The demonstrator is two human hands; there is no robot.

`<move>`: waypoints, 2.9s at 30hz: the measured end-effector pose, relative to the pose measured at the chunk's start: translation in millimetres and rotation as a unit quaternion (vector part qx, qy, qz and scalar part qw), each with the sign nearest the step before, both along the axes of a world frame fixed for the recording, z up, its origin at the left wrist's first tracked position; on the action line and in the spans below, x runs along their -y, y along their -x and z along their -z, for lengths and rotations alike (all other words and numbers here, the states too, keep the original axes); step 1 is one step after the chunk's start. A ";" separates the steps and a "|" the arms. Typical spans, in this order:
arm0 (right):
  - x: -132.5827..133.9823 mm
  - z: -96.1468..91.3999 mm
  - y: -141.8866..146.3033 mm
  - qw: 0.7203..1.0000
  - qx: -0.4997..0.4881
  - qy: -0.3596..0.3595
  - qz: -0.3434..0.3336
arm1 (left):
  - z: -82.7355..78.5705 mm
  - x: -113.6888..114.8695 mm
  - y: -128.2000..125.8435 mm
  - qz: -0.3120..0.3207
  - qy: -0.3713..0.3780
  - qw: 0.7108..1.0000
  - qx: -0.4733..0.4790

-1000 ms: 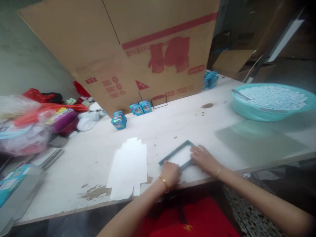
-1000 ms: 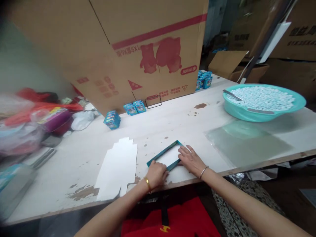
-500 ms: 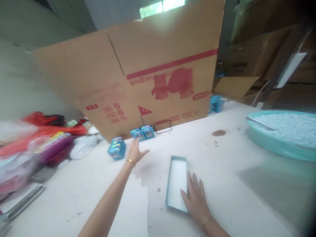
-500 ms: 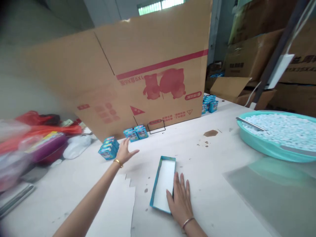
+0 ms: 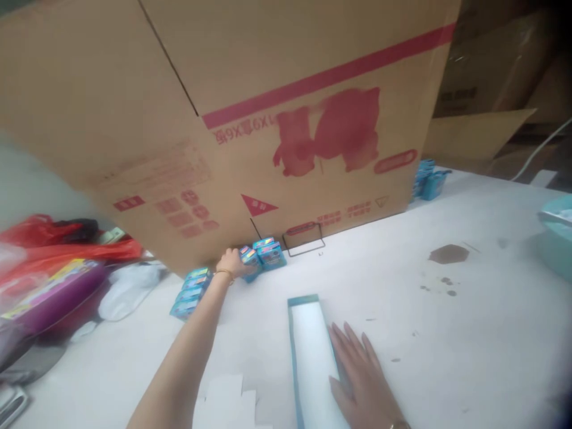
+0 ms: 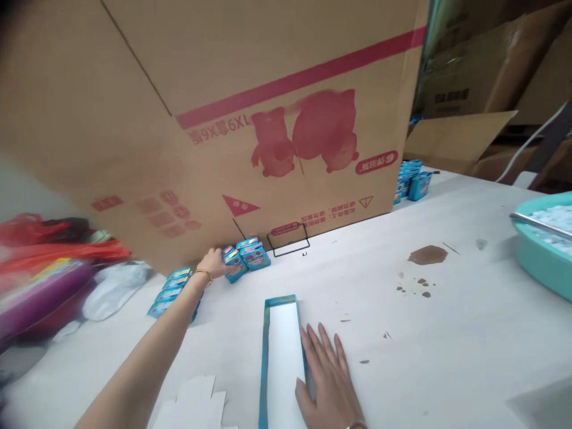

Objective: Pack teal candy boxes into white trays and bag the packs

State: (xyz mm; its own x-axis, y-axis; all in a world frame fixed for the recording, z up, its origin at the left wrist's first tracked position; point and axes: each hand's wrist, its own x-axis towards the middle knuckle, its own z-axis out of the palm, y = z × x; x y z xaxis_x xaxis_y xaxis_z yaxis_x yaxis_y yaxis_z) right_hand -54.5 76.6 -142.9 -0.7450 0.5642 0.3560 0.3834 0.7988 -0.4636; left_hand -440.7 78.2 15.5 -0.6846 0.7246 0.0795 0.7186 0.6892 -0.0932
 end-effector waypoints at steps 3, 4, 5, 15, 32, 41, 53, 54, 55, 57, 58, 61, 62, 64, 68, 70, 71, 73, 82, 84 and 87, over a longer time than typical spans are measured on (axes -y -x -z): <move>-2.1 2.2 1.1 1.000 -0.012 0.000 -0.006 | -3.4 18.3 -6.0 0.074 0.018 0.997 0.028; -2.2 3.1 1.0 1.000 -0.015 0.001 -0.006 | -4.1 25.8 -11.1 0.113 0.016 0.993 0.038; -2.3 4.0 0.9 1.000 -0.019 0.001 -0.004 | -4.2 32.7 -17.7 0.152 0.012 0.987 0.049; -1.0 -1.4 1.0 0.999 0.021 0.028 -0.002 | 5.4 -9.7 -64.3 0.253 -0.033 0.964 -0.075; 1.1 -30.6 -4.7 0.996 0.029 0.088 -0.001 | 0.2 -14.3 -80.0 0.265 -0.023 0.964 0.010; 0.2 -37.6 -4.6 0.993 0.025 0.114 0.004 | -50.2 68.2 -143.8 0.272 -0.182 0.912 0.248; 1.1 -33.2 -7.8 0.996 0.006 0.089 0.004 | -10.8 48.7 -227.3 0.297 0.054 0.947 0.106; 1.4 -31.8 -7.8 0.997 0.006 0.081 0.002 | -8.9 47.5 -228.3 0.292 0.053 0.951 0.087; 1.7 -30.3 -7.5 0.997 0.006 0.075 0.000 | -8.3 47.2 -226.0 0.297 0.058 0.950 0.076; 2.4 -27.1 -6.8 0.998 0.005 0.066 -0.003 | -12.4 51.6 -208.5 0.337 0.076 0.936 0.072; 2.6 -25.6 -6.4 0.998 0.003 0.062 -0.002 | -17.0 57.3 -192.3 0.358 0.081 0.928 0.067; 3.5 -22.6 -5.5 0.999 0.001 0.050 0.003 | -33.6 89.2 -117.2 0.342 0.059 0.938 -0.011; 3.7 -22.0 -5.4 0.999 0.004 0.047 0.005 | -37.2 103.5 -87.0 0.310 0.059 0.948 -0.052; 4.0 -21.3 -5.2 0.999 0.010 0.040 0.007 | -37.5 132.8 -28.9 0.233 0.083 0.964 -0.101; 4.3 -20.2 -5.4 0.999 0.014 0.032 0.010 | -16.9 173.3 38.1 0.153 0.146 0.975 -0.069; 4.4 -19.5 -5.5 0.999 0.015 0.027 0.010 | -5.5 180.1 41.2 0.146 0.137 0.979 -0.046; 4.5 -19.2 -5.6 1.000 0.015 0.025 0.010 | -1.3 181.2 37.8 0.146 0.126 0.980 -0.043; 4.6 -18.8 -5.7 1.000 0.015 0.021 0.009 | 3.1 182.0 27.4 0.151 0.105 0.981 -0.056; 3.5 -18.1 -4.7 1.000 0.009 0.022 0.010 | -4.7 170.6 29.9 0.144 0.102 0.981 -0.078; 3.4 -18.3 -4.4 1.000 0.005 0.028 0.009 | -8.0 162.8 31.4 0.134 0.135 0.979 -0.075; 3.4 -20.1 -3.6 0.999 -0.001 0.038 0.009 | -13.1 155.9 22.7 0.081 0.168 0.980 -0.071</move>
State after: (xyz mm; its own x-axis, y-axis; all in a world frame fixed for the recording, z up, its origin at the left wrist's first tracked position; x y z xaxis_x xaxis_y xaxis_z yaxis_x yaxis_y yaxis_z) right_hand -51.0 73.1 -122.9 -0.7340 0.6023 0.3139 0.3955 0.7547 -0.5235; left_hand -463.4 -77.8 28.7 -0.5581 0.8243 -0.0951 0.7789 0.4809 -0.4025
